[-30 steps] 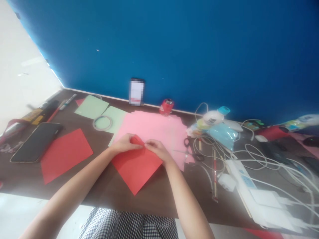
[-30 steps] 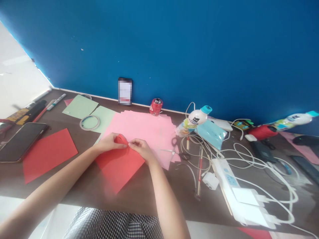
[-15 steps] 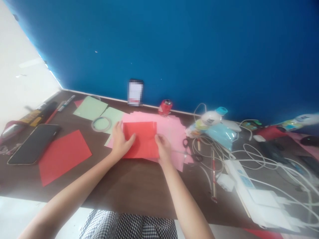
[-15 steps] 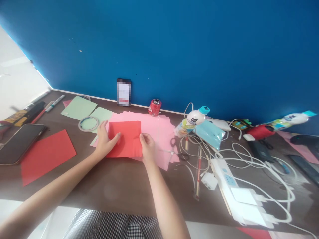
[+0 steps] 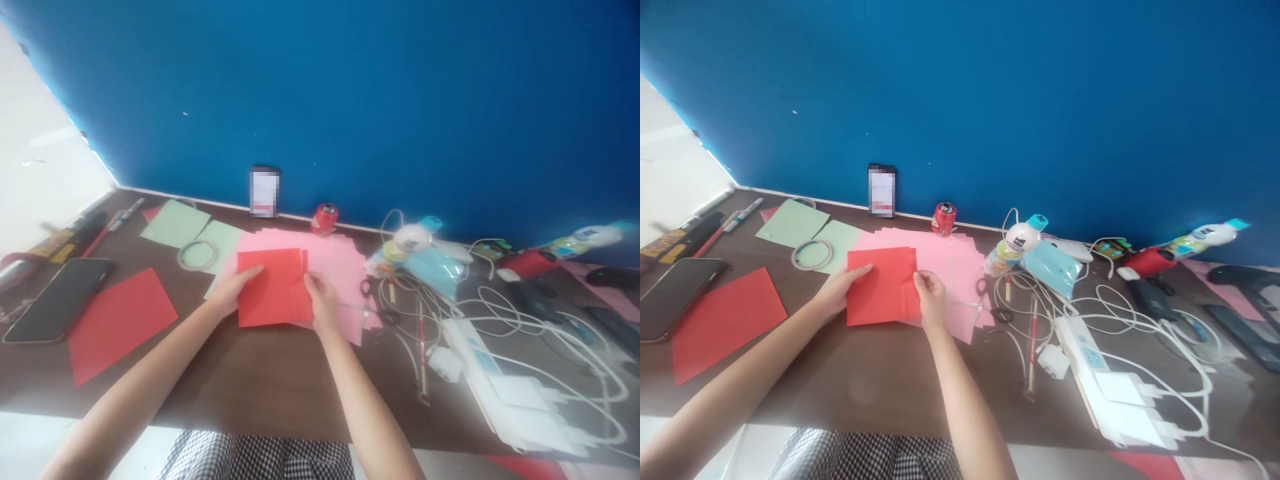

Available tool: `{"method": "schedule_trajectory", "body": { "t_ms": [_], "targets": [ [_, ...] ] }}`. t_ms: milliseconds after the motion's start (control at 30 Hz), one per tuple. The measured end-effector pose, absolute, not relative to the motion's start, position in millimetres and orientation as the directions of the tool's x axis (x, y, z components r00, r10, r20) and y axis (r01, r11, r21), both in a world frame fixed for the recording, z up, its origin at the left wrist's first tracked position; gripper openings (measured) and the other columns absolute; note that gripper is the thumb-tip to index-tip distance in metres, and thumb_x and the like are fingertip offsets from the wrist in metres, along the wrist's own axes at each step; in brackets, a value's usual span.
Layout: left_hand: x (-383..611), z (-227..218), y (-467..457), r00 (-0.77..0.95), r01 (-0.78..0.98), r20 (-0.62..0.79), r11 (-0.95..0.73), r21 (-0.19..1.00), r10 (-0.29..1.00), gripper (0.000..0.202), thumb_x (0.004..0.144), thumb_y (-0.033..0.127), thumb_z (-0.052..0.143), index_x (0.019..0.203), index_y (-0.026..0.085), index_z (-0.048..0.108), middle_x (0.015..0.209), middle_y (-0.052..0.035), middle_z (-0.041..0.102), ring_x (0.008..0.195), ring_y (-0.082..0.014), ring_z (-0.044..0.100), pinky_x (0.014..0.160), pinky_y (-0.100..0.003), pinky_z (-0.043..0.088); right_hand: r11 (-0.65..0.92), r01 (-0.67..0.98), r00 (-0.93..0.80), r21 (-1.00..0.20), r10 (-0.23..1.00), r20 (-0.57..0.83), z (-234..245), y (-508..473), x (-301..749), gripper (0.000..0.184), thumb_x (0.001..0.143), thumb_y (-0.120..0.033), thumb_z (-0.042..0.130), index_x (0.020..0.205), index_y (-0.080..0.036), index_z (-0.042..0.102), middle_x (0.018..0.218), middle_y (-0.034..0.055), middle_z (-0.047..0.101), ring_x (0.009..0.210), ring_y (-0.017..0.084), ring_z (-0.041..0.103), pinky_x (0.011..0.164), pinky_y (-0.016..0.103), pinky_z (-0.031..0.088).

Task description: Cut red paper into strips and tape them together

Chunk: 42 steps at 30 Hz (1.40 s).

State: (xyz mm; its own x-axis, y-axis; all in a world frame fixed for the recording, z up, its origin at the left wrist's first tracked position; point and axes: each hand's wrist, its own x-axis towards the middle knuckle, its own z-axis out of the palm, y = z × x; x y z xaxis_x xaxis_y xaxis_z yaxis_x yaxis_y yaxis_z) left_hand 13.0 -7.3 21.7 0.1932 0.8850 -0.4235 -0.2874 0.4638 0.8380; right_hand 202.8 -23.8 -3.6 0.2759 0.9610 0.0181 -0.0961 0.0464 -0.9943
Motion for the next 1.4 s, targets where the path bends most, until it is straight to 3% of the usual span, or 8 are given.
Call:
{"method": "schedule_trajectory", "body": {
  "t_ms": [267, 600, 867, 1200, 1400],
  "targets": [
    [17, 13, -8, 0.132, -0.247, -0.438, 0.457, 0.854, 0.889, 0.038, 0.07, 0.044, 0.064, 0.096, 0.017, 0.058, 0.094, -0.0107, 0.068, 0.079, -0.0243, 0.067, 0.069, -0.036, 0.056, -0.042, -0.186, 0.226, -0.982, 0.971, -0.084, -6, -25, 200, 0.027, 0.067, -0.045, 0.063, 0.079, -0.022, 0.058, 0.083, 0.0016, 0.06, 0.082, 0.019, 0.055, 0.076, 0.032, 0.043],
    [16, 13, -8, 0.113, -0.214, -0.443, 0.457, 0.863, 0.889, 0.038, 0.069, 0.045, 0.064, 0.094, 0.017, 0.059, 0.09, -0.0108, 0.069, 0.075, -0.0238, 0.067, 0.066, -0.035, 0.056, -0.053, -0.236, 0.216, -0.97, 0.971, -0.106, -7, -24, 200, 0.027, 0.066, -0.046, 0.064, 0.078, -0.022, 0.057, 0.08, -0.0002, 0.06, 0.078, 0.017, 0.056, 0.072, 0.03, 0.044],
    [14, 6, -6, 0.01, -0.111, -0.376, 0.375, 0.921, 0.927, 0.041, 0.07, 0.05, 0.062, 0.096, 0.017, 0.06, 0.089, -0.0095, 0.069, 0.075, -0.023, 0.067, 0.066, -0.034, 0.056, -0.014, -0.109, 0.245, -0.994, 0.969, -0.04, -15, -19, 205, 0.027, 0.066, -0.043, 0.064, 0.078, -0.019, 0.062, 0.081, 0.0031, 0.064, 0.084, 0.02, 0.056, 0.079, 0.034, 0.043],
    [16, 5, -4, 0.018, -0.209, -0.41, 0.404, 0.89, 0.912, 0.04, 0.069, 0.044, 0.065, 0.097, 0.016, 0.06, 0.09, -0.0106, 0.069, 0.078, -0.0237, 0.067, 0.065, -0.034, 0.056, 0.031, -0.085, 0.209, -0.996, 0.978, 0.012, -18, -18, 205, 0.024, 0.071, -0.042, 0.06, 0.081, -0.021, 0.059, 0.084, 0.0019, 0.06, 0.085, 0.017, 0.055, 0.08, 0.031, 0.042],
    [16, 10, -7, -0.019, -0.06, -0.368, 0.366, 0.929, 0.93, 0.039, 0.07, 0.047, 0.063, 0.094, 0.017, 0.061, 0.09, -0.0095, 0.069, 0.078, -0.0233, 0.067, 0.066, -0.031, 0.055, 0.018, -0.069, 0.183, -0.997, 0.983, 0.005, -15, -19, 206, 0.023, 0.072, -0.042, 0.06, 0.08, -0.02, 0.059, 0.081, 0.0016, 0.061, 0.081, 0.018, 0.055, 0.077, 0.03, 0.042]
  ]
}}
